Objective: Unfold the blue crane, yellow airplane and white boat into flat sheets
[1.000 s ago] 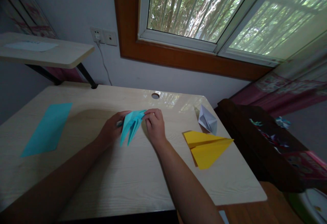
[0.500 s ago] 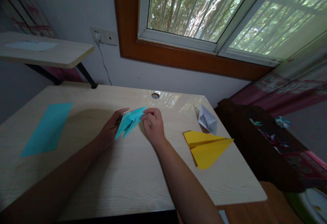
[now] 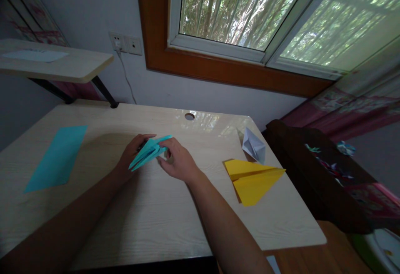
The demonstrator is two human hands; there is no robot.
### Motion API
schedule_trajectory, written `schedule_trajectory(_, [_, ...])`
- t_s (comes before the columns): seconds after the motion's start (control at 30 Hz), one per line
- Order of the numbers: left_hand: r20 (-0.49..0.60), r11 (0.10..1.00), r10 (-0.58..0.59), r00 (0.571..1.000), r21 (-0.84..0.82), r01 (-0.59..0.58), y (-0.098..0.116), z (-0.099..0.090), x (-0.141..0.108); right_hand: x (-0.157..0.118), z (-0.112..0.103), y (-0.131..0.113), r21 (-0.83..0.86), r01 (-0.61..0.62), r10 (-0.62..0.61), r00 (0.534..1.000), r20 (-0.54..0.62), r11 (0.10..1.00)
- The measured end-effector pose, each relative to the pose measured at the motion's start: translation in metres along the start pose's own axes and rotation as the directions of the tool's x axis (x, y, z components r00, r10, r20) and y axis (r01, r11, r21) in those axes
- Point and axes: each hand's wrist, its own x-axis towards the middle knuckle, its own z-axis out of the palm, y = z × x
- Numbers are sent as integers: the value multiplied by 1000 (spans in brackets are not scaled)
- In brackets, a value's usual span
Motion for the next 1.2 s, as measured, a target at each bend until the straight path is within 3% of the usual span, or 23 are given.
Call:
schedule_trajectory(0.17, [-32,998,-66,997,22,67,0,3,0,1,0,2,-74,48,-45,998,36,996])
schedule_trajectory(0.33, [-70,993,-122,990,-5,122,-8,5,1,1,-1,8,-105,87,-90,996,-23,991])
schedule_trajectory(0.47, [-62,997,-33,998,70,37,-9,3,0,0,-2,7,-119,56,-61,997,-42,991])
schedule_trajectory(0.67, [88,970,132,987,193,-147,-6,4,-3,-2,-2,6,-168,25,-31,999,-34,986])
schedule_trajectory(0.83, [56,927,265,963,259,-271,-2,4,-2,-2,0,6,-215,-7,-3,999,-47,976])
schedule_trajectory(1.03, [61,944,301,952,119,-307,4,1,-1,-2,1,6,-225,-4,-4,999,-34,974])
schedule_trajectory(1.2, [39,944,303,952,122,-306,4,1,0,-5,2,8,-268,35,-36,999,0,963])
